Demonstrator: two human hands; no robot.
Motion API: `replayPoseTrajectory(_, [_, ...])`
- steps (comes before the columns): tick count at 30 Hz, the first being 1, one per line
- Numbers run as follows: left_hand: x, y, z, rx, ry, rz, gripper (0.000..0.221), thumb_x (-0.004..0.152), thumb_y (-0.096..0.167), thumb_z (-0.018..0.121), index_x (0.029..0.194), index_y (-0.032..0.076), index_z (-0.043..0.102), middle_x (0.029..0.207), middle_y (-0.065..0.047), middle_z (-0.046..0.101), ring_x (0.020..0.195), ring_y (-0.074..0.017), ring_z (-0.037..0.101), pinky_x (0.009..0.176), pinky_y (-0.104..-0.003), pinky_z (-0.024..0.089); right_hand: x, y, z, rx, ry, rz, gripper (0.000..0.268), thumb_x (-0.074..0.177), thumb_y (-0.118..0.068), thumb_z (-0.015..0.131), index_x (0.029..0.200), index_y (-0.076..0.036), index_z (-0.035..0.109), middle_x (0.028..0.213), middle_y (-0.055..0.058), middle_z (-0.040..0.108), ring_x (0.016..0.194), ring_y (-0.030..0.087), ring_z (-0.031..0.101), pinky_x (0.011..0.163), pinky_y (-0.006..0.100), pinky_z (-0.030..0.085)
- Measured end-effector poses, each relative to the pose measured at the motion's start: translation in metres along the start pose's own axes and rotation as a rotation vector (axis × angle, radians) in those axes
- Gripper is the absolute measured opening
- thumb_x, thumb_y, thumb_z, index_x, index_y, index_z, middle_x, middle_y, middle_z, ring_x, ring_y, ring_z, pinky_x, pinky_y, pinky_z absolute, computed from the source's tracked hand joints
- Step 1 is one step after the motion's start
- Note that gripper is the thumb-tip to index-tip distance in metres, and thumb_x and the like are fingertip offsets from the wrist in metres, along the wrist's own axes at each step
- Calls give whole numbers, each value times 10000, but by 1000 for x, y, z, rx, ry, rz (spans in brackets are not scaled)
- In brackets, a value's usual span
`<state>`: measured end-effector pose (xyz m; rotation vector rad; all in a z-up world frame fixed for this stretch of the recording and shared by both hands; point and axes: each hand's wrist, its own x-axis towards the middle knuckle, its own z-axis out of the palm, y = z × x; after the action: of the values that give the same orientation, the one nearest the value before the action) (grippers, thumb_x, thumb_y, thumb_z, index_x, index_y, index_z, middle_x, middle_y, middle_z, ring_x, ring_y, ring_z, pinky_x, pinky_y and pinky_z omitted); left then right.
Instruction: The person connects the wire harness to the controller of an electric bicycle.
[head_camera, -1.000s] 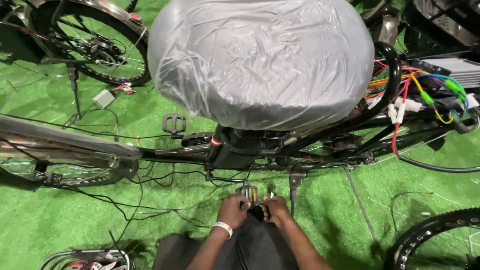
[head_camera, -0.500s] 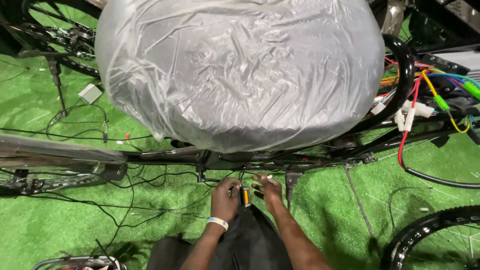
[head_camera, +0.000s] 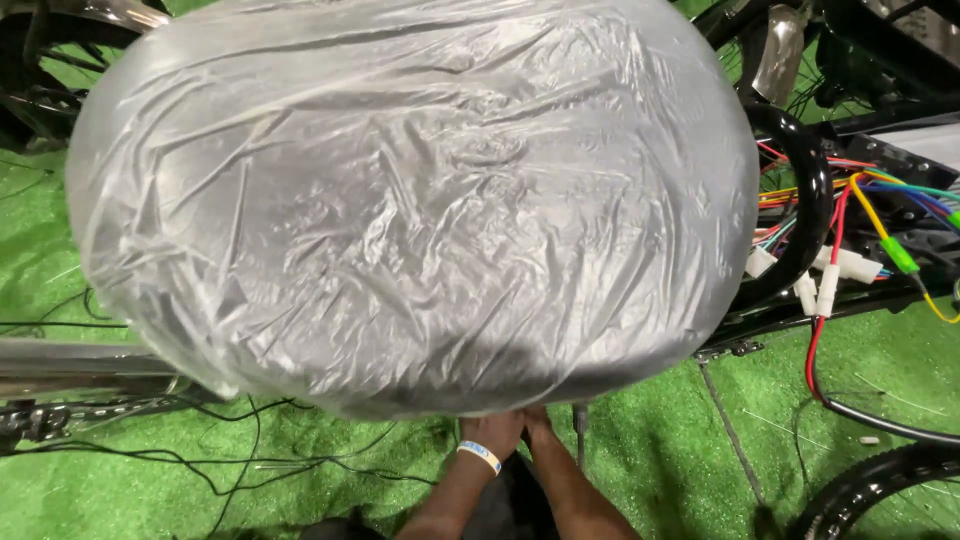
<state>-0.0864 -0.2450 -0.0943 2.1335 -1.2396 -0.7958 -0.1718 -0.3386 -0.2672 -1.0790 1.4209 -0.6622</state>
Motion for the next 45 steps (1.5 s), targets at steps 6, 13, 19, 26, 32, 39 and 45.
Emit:
replayPoseTrajectory(6, [5, -2, 9, -30, 44, 3, 253, 909, 263, 496, 1006, 82, 643, 970, -189, 661, 944, -376, 662, 817, -466, 544, -17, -2, -6, 24, -7, 24, 244, 901, -181, 634, 1050, 4, 690, 905, 217, 701, 739, 310, 691, 564, 389, 571])
replayPoseTrajectory(13, [3, -10, 10, -74, 101, 7, 235, 890, 235, 511, 996, 82, 654, 965, -176, 672, 930, -363, 664, 812, -455, 540, -87, -21, -44, 46, -15, 45, 226, 894, -158, 626, 1039, -1, 697, 897, 197, 702, 740, 289, 679, 574, 372, 551])
replayPoseTrajectory(19, [11, -86, -11, -107, 147, 15, 222, 874, 212, 525, 988, 82, 664, 961, -165, 680, 918, -352, 666, 809, -446, 536, -143, 32, -101, 70, -18, 63, 213, 888, -139, 619, 1030, -5, 704, 890, 179, 704, 742, 271, 669, 583, 357, 534])
replayPoseTrajectory(26, [-12, -123, -10, -150, 202, 27, 209, 855, 185, 542, 979, 82, 674, 955, -152, 690, 904, -339, 669, 805, -436, 532, -176, 72, -126, 97, -19, 79, 201, 881, -116, 611, 1019, -10, 711, 881, 159, 705, 744, 250, 657, 594, 340, 514])
replayPoseTrajectory(32, [-23, -131, -34, -175, 272, 38, 200, 839, 161, 556, 971, 83, 684, 951, -140, 699, 892, -329, 671, 801, -427, 528, -155, 42, -72, 128, -41, 80, 194, 875, -96, 605, 1010, -14, 717, 874, 142, 706, 745, 232, 646, 603, 325, 497])
replayPoseTrajectory(39, [-22, -1, 11, -213, 325, 42, 194, 820, 134, 573, 962, 83, 695, 946, -127, 709, 878, -316, 673, 797, -416, 524, -125, 18, -13, 157, -47, 104, 192, 867, -73, 597, 1000, -19, 725, 866, 122, 707, 747, 211, 634, 614, 308, 477])
replayPoseTrajectory(45, [-27, 19, 17, -263, 369, 60, 192, 804, 111, 587, 954, 84, 704, 941, -116, 717, 866, -305, 674, 793, -407, 520, -135, 9, -28, 175, -37, 108, 193, 861, -53, 590, 990, -23, 731, 859, 105, 708, 749, 193, 623, 623, 294, 460])
